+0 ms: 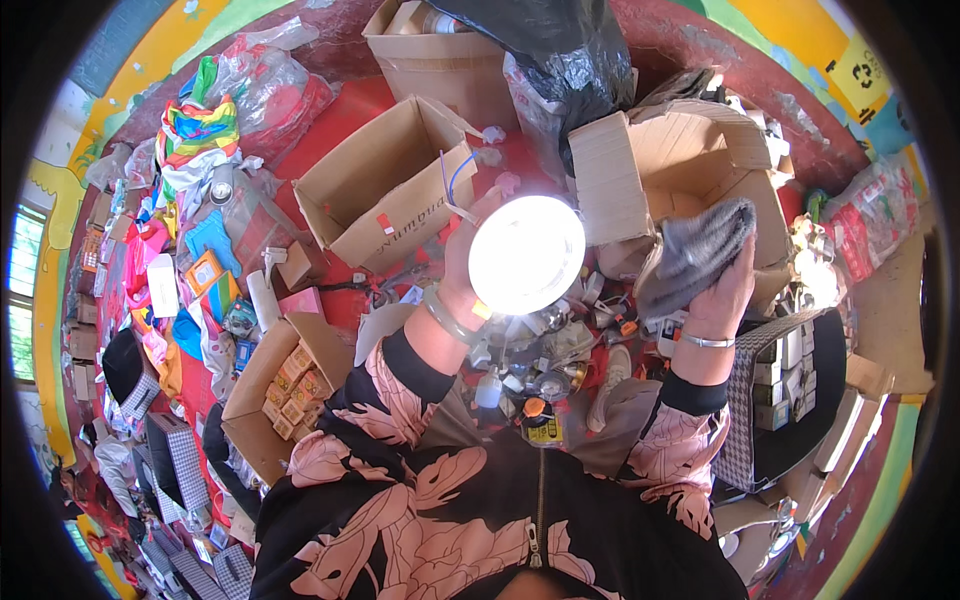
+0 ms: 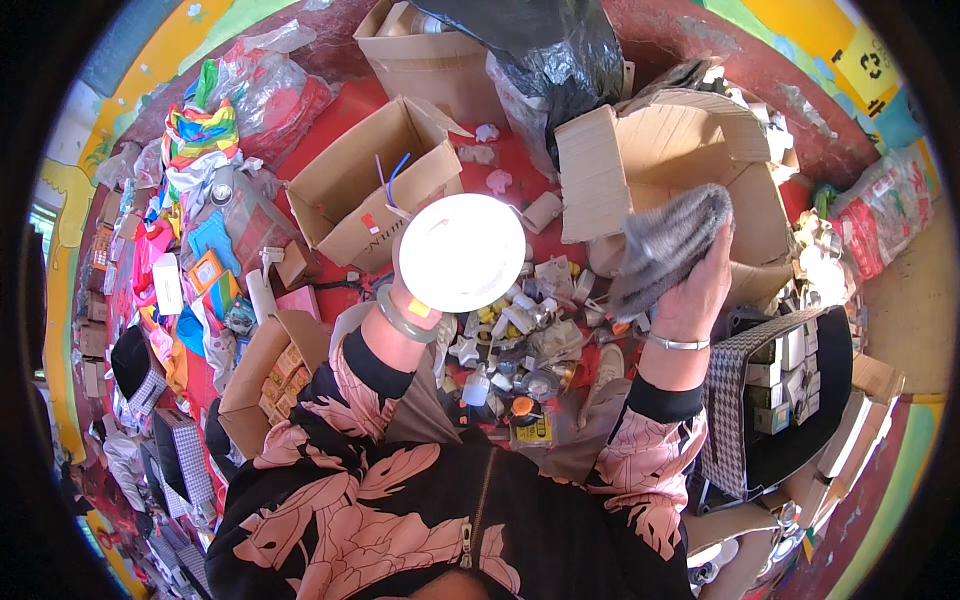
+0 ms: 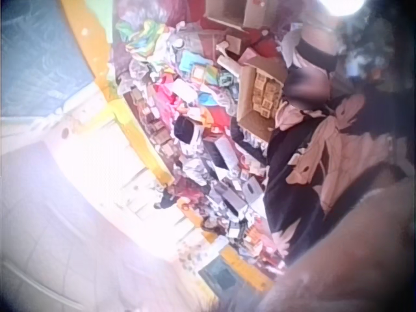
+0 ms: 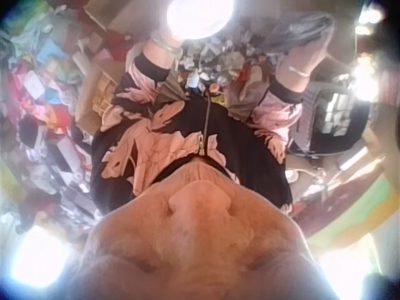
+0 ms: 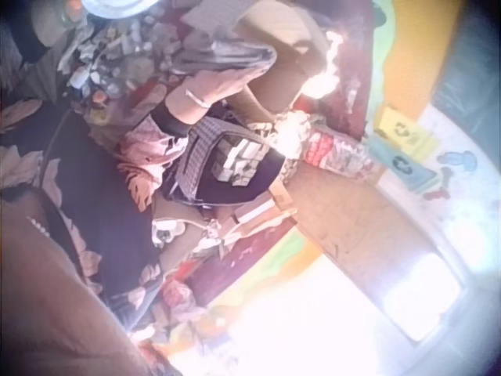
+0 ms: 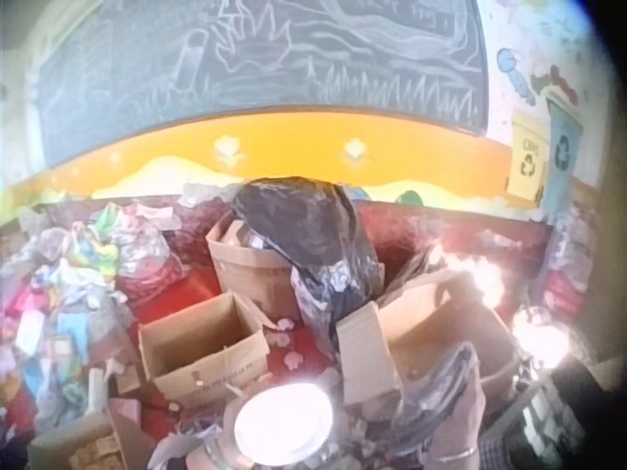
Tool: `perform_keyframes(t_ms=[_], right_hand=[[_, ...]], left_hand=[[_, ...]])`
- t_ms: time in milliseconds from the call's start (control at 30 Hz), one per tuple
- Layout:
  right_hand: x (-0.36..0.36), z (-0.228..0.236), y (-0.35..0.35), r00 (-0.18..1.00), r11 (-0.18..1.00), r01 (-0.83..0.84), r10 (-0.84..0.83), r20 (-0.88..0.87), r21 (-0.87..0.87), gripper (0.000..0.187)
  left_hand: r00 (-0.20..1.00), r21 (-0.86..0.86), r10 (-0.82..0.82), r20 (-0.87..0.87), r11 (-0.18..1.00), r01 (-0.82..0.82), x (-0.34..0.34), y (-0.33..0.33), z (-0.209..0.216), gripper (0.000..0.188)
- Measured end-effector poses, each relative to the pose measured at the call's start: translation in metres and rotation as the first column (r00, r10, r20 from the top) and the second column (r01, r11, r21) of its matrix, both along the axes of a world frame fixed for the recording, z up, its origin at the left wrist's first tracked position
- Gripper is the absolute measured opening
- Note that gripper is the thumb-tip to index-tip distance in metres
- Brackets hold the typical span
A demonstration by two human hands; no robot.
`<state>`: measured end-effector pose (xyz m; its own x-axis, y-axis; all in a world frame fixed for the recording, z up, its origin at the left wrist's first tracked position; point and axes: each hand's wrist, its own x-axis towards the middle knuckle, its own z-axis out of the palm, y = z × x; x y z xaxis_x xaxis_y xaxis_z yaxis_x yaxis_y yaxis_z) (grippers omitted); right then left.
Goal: The person sits on the floor and cleans various small lamp parts, including white plastic shades and metal reflectors, using a grey cloth. They wipe the surfaces of the items and place them into a cardboard box.
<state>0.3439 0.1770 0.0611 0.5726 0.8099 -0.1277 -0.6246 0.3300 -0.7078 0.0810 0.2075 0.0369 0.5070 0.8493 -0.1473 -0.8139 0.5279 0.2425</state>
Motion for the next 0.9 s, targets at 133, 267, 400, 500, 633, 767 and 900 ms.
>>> perform_keyframes(t_ms=[133,267,400,500,633,767,900], right_hand=[[-0.005,-0.005,0.007,0.995,0.993,-0.095,0.096,0.011,-0.070,0.029],[-0.042,0.024,-0.005,0.964,0.967,-0.246,0.251,0.082,-0.074,0.025],[-0.084,0.048,-0.019,0.884,0.972,-0.235,0.214,0.415,-0.001,0.027],[-0.094,0.037,-0.021,0.749,0.979,-0.201,0.126,0.650,0.041,0.037],[-0.116,0.030,-0.028,0.457,0.992,-0.128,0.045,0.888,0.015,0.027],[-0.131,0.021,-0.026,0.248,1.000,-0.015,0.006,0.969,-0.002,0.029],[-0.132,0.022,-0.022,0.217,0.998,-0.058,0.001,0.976,0.012,0.028]], left_hand=[[0.996,-0.023,0.023,0.091,1.000,-0.021,0.002,-0.003,0.005,0.022],[0.990,-0.008,0.012,0.140,1.000,-0.011,0.001,-0.004,0.003,0.024],[0.997,-0.016,-0.024,0.075,1.000,0.025,0.006,-0.003,0.010,0.025],[0.999,0.027,0.028,-0.045,0.999,-0.026,0.005,-0.004,0.012,0.028],[0.986,0.021,0.145,-0.085,0.989,-0.144,0.008,-0.005,0.001,0.035],[0.823,0.198,0.384,-0.418,0.923,-0.330,0.020,-0.015,0.007,0.040],[0.658,0.416,0.486,-0.575,0.866,-0.277,0.019,-0.024,0.015,0.045]])
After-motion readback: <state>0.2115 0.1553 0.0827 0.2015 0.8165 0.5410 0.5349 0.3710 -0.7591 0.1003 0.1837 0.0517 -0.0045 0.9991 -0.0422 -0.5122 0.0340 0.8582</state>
